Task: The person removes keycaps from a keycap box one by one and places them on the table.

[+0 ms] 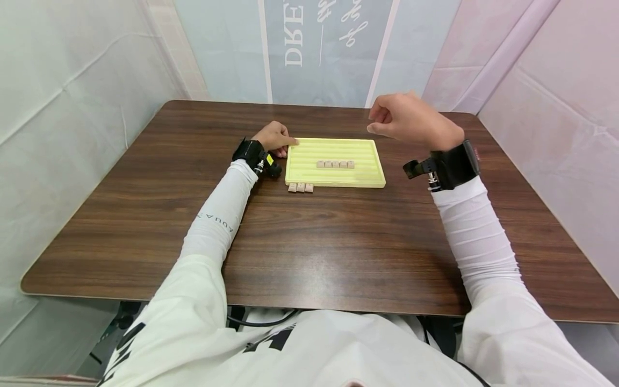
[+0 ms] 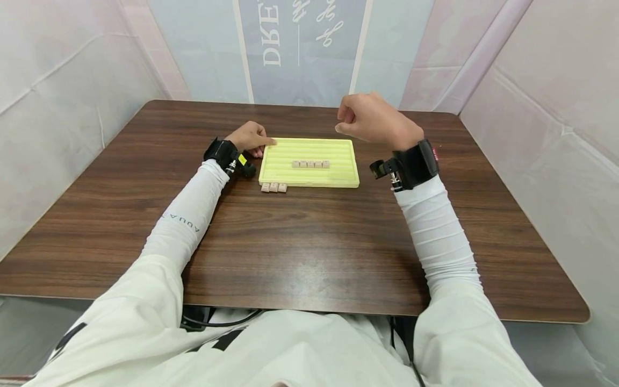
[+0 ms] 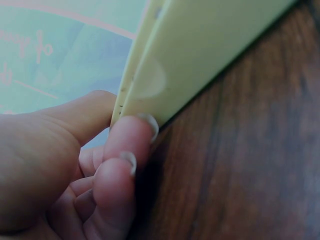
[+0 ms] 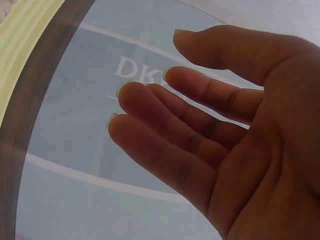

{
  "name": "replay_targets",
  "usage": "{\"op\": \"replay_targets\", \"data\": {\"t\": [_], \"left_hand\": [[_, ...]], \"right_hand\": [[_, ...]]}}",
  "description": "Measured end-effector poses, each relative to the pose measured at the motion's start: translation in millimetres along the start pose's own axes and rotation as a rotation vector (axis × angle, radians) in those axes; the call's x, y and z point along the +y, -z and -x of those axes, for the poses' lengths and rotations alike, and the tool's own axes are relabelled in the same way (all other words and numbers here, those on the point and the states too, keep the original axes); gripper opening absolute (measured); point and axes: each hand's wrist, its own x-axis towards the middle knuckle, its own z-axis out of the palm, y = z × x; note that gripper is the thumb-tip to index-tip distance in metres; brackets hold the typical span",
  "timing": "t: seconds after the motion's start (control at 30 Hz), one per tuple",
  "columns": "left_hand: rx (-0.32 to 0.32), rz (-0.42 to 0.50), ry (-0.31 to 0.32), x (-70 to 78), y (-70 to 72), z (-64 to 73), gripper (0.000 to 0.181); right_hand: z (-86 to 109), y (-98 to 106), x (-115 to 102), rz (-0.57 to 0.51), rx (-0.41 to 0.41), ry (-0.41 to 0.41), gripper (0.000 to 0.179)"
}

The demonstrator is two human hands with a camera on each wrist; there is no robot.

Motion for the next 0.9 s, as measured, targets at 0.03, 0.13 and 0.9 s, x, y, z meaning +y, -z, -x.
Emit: {"op": "replay_targets", "data": {"t": [0.03,0.13,0.9], "left_hand": [[0.001,-0.005,-0.001,-0.2,-0.1,0.1,0.029],[0.005,-0.010,-0.005,-0.7,-0.3,0.5,0.029],[-0.003,0.009,0.000,1.4,0.5,0.8,0.027]], "right_hand": [[-0.6,-1,0,-0.001,-0.001,0.003,0.029],[-3.2,-4,2,0.000,-0.011,0.022,0.027],[-16.2,-18,13,0.009,-0.156,0.046,0.025]]}}
